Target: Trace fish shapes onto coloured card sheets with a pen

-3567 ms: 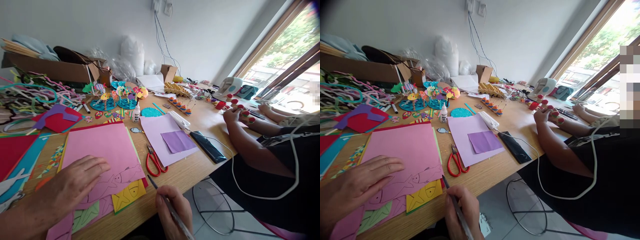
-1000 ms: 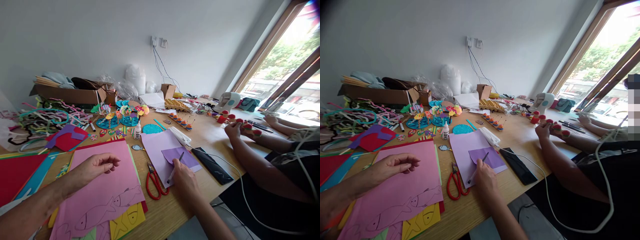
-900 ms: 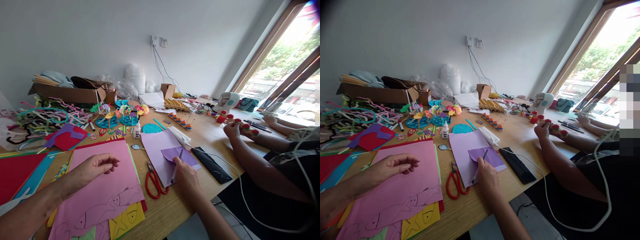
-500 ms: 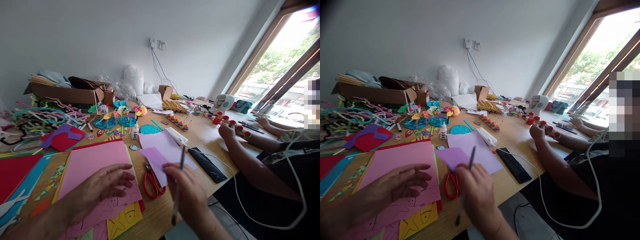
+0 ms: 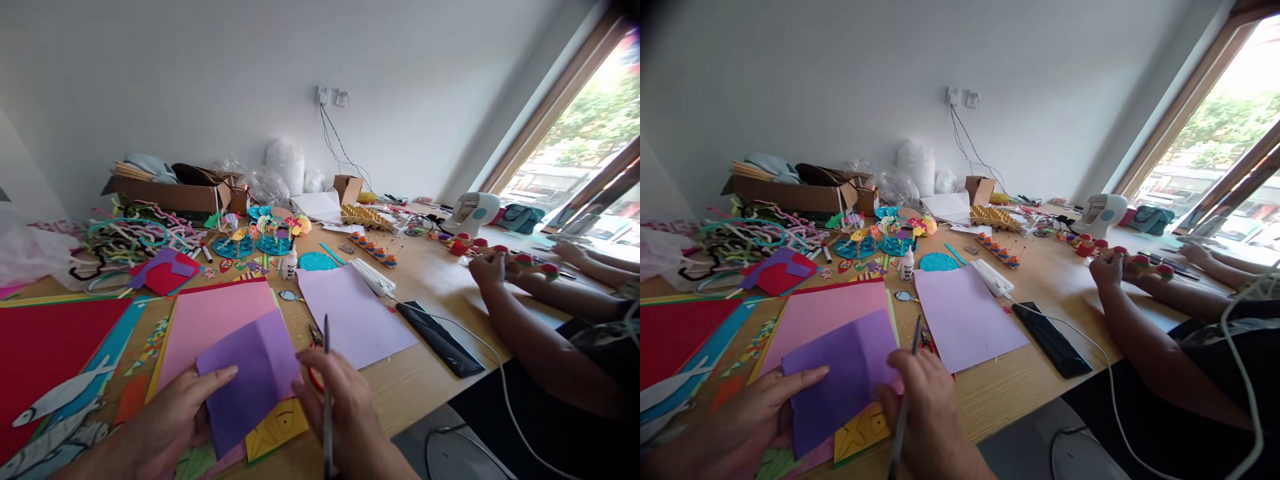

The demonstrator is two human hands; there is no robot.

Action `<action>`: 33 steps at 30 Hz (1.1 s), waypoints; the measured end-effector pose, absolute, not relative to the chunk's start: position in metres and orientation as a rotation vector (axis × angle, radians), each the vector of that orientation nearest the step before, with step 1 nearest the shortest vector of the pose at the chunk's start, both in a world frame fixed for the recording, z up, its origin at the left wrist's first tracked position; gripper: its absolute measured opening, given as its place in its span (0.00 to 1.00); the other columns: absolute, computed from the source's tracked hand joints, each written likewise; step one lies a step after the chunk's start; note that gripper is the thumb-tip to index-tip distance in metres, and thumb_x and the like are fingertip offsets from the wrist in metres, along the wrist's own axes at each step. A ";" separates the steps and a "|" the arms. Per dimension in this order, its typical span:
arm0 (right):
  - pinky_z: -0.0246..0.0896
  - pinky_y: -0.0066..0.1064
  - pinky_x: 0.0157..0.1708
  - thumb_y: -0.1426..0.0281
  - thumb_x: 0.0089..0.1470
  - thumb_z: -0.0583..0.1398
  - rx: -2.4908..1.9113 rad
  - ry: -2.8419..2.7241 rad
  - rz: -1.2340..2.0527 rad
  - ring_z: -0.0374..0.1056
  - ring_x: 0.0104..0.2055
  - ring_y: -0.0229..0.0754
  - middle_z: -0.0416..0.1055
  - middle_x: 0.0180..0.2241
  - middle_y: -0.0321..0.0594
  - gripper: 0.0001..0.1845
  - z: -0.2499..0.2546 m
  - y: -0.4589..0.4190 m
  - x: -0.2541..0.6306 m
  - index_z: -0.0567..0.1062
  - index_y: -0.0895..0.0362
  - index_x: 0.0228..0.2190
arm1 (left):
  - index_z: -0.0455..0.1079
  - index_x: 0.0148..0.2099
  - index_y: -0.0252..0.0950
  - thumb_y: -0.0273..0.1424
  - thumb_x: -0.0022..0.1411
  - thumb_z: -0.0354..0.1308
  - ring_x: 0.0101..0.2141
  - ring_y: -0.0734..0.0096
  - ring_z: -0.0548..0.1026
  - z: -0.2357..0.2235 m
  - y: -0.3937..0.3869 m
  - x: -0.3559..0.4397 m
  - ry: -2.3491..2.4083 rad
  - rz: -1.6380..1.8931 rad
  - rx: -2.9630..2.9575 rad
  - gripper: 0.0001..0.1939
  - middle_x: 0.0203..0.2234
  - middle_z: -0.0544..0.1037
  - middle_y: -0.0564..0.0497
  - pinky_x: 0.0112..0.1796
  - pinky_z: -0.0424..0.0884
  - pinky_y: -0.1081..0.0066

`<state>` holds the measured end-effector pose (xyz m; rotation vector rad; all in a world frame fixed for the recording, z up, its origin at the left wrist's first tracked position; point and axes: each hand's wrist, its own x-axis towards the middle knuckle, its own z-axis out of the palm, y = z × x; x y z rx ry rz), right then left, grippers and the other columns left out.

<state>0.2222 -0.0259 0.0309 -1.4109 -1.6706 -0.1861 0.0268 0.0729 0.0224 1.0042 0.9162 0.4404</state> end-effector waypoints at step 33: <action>0.59 0.26 0.30 0.71 0.48 0.60 -1.033 -0.810 0.973 0.68 0.33 0.39 0.77 0.33 0.39 0.03 0.032 -0.003 0.222 0.71 0.55 0.29 | 0.62 0.62 0.48 0.25 0.72 0.38 0.56 0.66 0.67 0.023 0.090 -0.041 0.396 1.077 2.901 0.23 0.56 0.70 0.53 0.56 0.64 0.69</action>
